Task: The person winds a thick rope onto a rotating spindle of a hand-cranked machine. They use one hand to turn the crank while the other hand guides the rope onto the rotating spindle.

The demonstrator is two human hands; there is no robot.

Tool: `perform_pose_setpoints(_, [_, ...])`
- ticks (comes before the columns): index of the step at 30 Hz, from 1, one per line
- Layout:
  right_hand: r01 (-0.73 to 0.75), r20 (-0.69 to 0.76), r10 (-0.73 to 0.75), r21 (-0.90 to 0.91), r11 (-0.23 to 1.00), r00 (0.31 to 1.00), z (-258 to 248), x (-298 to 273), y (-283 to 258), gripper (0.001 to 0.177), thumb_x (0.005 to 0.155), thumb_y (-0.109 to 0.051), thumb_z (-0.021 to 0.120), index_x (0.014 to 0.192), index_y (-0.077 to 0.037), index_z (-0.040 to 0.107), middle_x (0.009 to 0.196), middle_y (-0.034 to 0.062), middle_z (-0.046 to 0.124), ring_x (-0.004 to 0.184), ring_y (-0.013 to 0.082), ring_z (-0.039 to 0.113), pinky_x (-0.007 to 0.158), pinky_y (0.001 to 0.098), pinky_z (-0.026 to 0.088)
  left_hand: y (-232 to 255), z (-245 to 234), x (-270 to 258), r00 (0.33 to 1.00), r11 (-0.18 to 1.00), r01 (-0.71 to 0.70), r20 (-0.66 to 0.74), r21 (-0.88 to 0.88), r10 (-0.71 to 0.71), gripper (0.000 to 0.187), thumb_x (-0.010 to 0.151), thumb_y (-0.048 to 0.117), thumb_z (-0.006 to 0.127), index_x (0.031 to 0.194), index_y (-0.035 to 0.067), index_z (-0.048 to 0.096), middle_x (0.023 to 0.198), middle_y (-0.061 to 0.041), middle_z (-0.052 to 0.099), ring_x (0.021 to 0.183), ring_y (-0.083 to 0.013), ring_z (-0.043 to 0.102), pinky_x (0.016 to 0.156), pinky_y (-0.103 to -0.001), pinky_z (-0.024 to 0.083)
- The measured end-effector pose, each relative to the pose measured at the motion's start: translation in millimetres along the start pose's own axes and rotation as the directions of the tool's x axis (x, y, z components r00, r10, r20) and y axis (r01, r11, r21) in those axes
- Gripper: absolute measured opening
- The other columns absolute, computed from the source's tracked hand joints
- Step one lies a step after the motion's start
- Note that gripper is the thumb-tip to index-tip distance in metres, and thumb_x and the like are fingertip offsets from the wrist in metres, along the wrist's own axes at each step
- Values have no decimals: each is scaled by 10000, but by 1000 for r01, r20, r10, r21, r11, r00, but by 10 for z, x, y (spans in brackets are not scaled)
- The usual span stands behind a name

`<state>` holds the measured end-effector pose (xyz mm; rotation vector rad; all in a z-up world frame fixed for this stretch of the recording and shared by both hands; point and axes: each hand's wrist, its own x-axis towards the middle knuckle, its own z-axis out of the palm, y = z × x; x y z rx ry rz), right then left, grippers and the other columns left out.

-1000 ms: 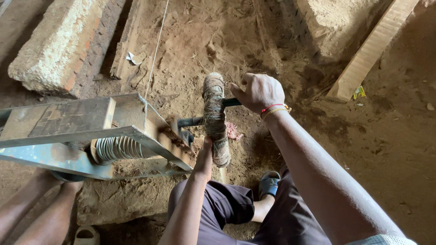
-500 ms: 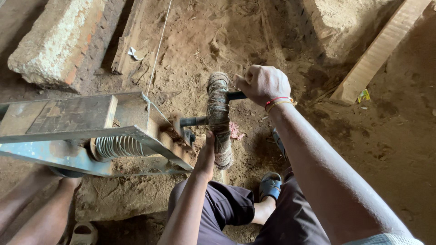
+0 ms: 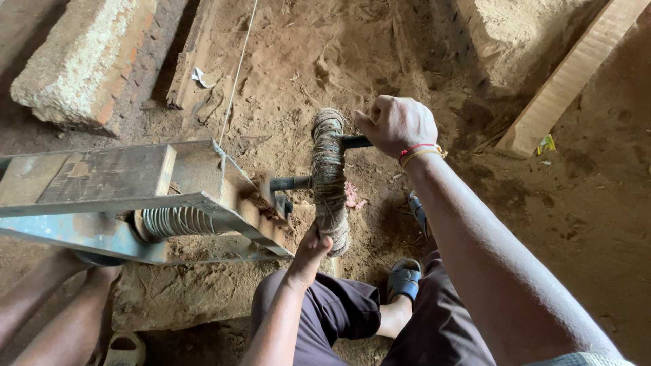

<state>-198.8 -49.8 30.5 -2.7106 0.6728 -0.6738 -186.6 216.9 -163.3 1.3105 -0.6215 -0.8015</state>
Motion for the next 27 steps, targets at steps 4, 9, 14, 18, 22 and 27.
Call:
perform_pose_setpoints(4, [-11,-4,11,3,1000,1000,34,41,19,420,862,-553,733,713,-161,703,652,105,673,663,336,686,622,456,537,10,88,-63,997,998,-68,-41,-3,68,1009,789,809,637,1450,64,473,1268,-143,642,1166,-217,594,1038,-453,492])
perform_pose_setpoints(9, [21,-47,-20,21,1000,999,120,156,80,429,859,-538,746,697,-145,688,641,102,665,650,331,682,613,451,533,-58,126,-32,992,993,-95,-85,-64,90,850,817,767,595,1314,81,523,1096,-44,699,945,-145,656,827,-389,584])
perform_pose_setpoints(14, [43,-61,-41,33,999,997,174,215,131,462,884,-530,738,674,-125,664,645,102,666,643,321,682,626,442,540,-137,118,-30,983,999,-49,-179,-15,45,827,845,772,607,1242,47,590,928,-32,625,845,-130,577,784,-353,539])
perform_pose_setpoints(18, [40,-72,-38,25,999,997,186,266,135,444,876,-540,742,697,-137,688,653,110,676,644,327,685,624,450,539,-66,156,-42,974,999,37,-225,20,-32,836,819,805,565,1204,64,610,914,-11,635,831,-112,576,751,-324,514])
perform_pose_setpoints(22, [34,-57,-33,21,999,998,210,301,146,421,873,-529,737,718,-139,705,675,113,689,669,328,694,646,453,543,-137,113,-47,972,997,12,-233,82,7,851,847,812,594,1202,39,573,972,-28,610,916,-126,551,845,-320,473])
perform_pose_setpoints(27, [20,-63,-18,37,999,998,212,299,147,409,860,-531,738,745,-138,720,692,112,699,688,335,699,656,457,546,-54,88,-120,987,973,-122,-76,194,139,998,734,812,664,1335,26,526,986,-57,654,895,-152,670,809,-323,612])
